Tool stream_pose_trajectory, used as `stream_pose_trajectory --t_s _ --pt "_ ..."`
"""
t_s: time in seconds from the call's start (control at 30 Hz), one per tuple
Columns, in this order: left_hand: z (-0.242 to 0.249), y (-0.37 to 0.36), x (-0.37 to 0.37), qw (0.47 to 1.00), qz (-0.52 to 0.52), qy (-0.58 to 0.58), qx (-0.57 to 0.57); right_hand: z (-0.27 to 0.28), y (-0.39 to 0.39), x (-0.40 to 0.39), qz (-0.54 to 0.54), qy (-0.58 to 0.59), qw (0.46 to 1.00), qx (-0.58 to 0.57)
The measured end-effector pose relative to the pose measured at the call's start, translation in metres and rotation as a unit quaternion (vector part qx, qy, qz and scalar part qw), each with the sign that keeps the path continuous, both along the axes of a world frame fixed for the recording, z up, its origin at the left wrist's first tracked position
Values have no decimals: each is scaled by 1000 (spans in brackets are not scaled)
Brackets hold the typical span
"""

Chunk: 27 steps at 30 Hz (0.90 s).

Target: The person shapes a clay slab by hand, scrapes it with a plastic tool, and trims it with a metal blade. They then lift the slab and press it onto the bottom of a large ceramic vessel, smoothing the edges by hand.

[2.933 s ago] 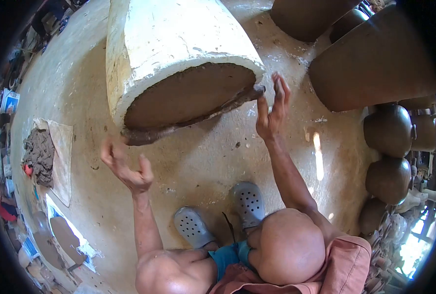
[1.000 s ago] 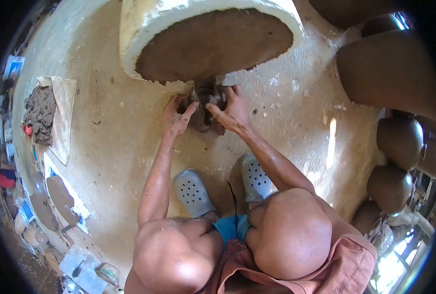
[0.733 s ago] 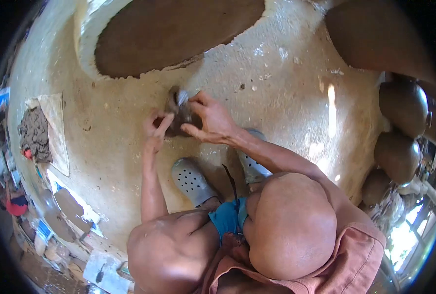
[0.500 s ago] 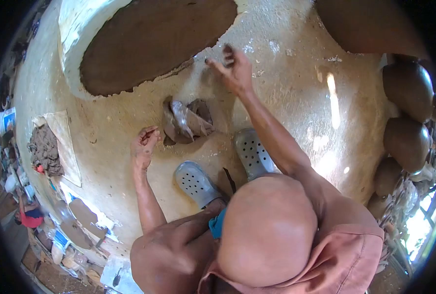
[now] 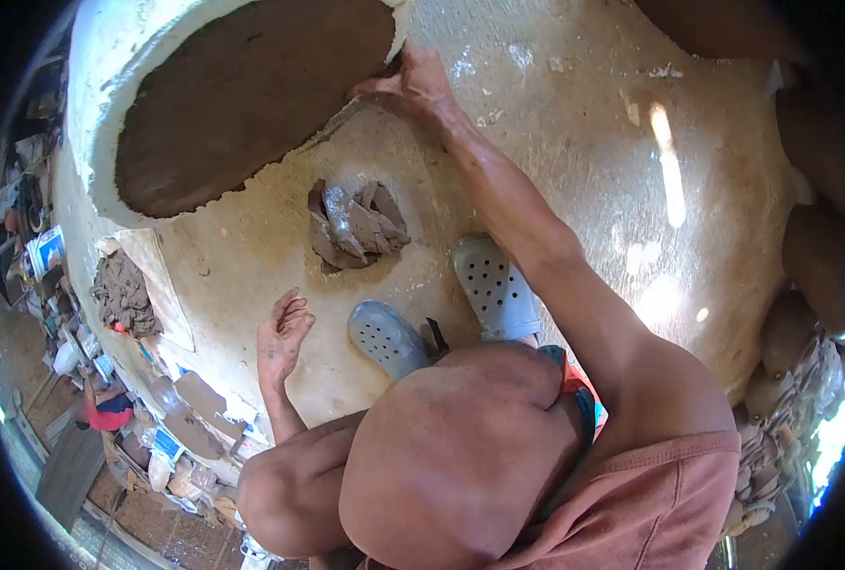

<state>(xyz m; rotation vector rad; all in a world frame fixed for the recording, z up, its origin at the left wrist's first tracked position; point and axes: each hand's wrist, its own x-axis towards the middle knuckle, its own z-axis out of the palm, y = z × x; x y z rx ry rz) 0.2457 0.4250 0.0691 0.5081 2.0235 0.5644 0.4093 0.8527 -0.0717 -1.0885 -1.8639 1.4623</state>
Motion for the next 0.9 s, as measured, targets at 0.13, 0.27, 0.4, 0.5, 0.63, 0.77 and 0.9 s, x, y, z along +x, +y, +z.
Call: stream_pose_trajectory --t_s 0.13,0.27,0.4,0.5,0.63,0.77,0.9 --pt "3 19 7 999 -28 15 21 2 -4 -2 -25 91 981 172" --pt "13 33 7 997 -63 45 11 -5 -19 -15 -64 52 980 179" --pt "38 46 -6 986 -154 58 -7 -1 -14 -11 -48 57 986 147" --pt "83 65 -22 968 -225 93 -60 9 -21 5 -17 -26 981 191" --pt "114 83 -39 951 -250 171 -55 -9 -51 0 -100 -31 961 255" --pt "134 88 -47 948 -226 223 -18 -20 -55 2 -88 -22 964 248" --pt "170 87 -64 935 -213 282 -4 -12 -46 28 -104 -12 989 100"
